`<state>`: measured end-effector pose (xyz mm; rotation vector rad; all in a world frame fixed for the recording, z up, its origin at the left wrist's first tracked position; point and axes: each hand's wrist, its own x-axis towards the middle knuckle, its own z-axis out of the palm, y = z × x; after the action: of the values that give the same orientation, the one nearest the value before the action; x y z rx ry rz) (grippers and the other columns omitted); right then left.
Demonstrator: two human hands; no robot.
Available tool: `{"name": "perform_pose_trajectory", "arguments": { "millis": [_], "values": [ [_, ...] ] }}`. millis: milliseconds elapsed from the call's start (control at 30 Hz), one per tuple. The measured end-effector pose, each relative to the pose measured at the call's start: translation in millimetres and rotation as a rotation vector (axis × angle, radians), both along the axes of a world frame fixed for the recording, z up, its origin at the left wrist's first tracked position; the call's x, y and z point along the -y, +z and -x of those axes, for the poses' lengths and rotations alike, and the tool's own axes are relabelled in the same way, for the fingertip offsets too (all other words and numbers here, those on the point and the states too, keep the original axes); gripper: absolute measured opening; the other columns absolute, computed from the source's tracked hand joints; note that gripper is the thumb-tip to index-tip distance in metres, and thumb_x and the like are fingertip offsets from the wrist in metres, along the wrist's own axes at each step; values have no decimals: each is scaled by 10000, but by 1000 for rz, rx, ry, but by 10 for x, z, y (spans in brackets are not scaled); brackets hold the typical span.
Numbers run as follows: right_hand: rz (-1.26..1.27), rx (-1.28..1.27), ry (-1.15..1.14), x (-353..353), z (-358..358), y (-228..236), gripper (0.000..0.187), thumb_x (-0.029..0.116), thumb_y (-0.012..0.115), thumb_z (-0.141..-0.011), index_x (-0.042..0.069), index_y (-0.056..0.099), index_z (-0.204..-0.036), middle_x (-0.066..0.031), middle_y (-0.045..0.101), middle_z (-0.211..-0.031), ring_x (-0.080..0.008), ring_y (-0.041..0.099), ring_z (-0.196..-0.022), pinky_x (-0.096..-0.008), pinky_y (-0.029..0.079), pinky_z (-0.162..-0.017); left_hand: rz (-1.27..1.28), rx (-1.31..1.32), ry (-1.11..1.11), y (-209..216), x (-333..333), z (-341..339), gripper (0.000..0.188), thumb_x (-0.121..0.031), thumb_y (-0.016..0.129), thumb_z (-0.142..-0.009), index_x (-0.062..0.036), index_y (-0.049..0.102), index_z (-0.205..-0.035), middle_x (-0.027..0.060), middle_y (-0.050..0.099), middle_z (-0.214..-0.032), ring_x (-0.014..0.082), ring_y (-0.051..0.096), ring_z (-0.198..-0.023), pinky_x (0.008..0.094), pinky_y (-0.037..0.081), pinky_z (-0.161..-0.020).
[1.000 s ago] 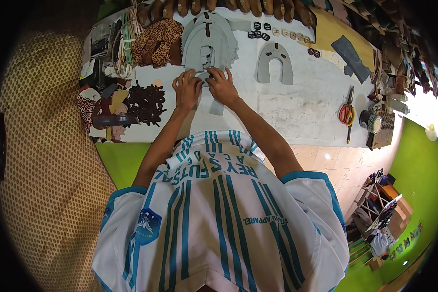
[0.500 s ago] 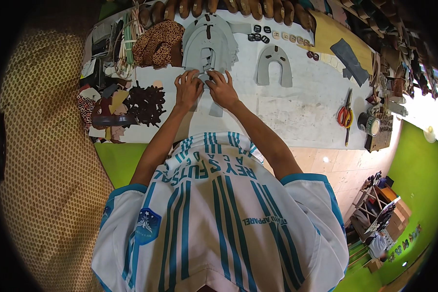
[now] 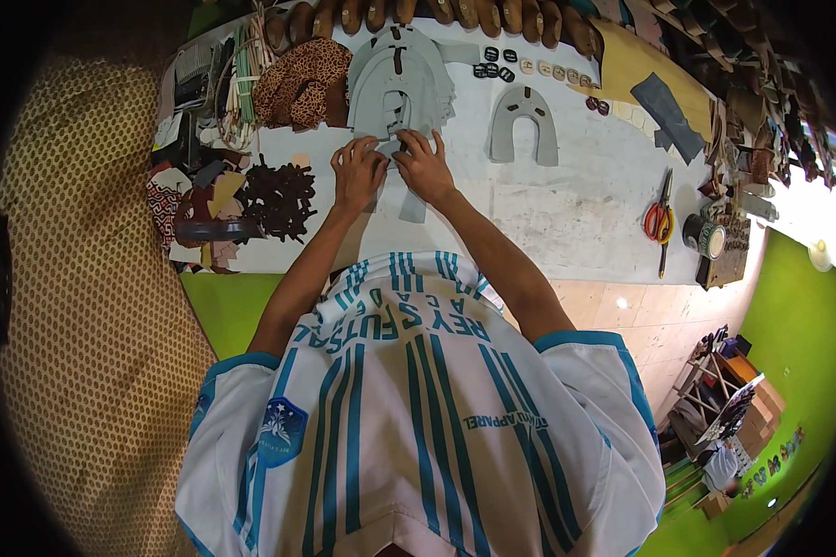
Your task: Assemble and align leather components for a shoe upper on a workbench.
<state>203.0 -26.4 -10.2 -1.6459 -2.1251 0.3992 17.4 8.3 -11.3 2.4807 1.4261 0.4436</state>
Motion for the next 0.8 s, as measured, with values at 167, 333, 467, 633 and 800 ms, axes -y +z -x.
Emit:
{"name": "perform_pose_trajectory", "arguments": {
  "millis": [167, 333, 467, 633, 800],
  "values": [
    [29, 18, 14, 0, -10, 10, 181, 177, 657, -909, 130, 729, -1069, -76, 489, -1457, -241, 382, -1424, -615, 183, -1188, -42, 26, 90, -33, 118, -9, 298, -269, 733, -891, -125, 697, -1149, 45, 473, -1442, 259, 400, -1346, 480, 251, -1102],
    [-21, -13, 1, 29, 7, 61, 175, 163, 683, -891, 124, 718, -1058, -72, 497, -1444, -261, 405, -1406, -615, 208, -1170, -35, -4, 86, -8, 103, -30, 371, -278, 737, -888, -122, 677, -1219, 62, 432, -1485, 276, 377, -1366, 491, 258, -1105],
    [-12, -60, -49, 88, 8, 158, 179, 145, 657, -897, 119, 711, -1065, -86, 487, -1458, -272, 387, -1420, -612, 199, -1183, -59, -52, 35, 46, 82, -49, 383, -258, 750, -871, -119, 680, -1221, 66, 421, -1493, 277, 363, -1376, 497, 253, -1110],
    [-75, -130, -159, 194, 11, 284, 219, 132, 689, -863, 119, 699, -1081, -97, 486, -1461, -290, 395, -1414, -607, 221, -1173, 43, -33, 71, 119, 43, -88, 326, -216, 782, -817, -120, 686, -1113, 60, 448, -1459, 281, 362, -1377, 508, 244, -1107],
    [-81, -219, -169, 263, -34, 478, 300, 90, 737, -797, 127, 699, -1092, -80, 493, -1467, -302, 401, -1412, -592, 237, -1169, -8, 79, -17, 317, 128, 0, 279, -143, 801, -733, -145, 675, -982, 34, 503, -1408, 260, 407, -1348, 494, 250, -1096]
  ]
}}
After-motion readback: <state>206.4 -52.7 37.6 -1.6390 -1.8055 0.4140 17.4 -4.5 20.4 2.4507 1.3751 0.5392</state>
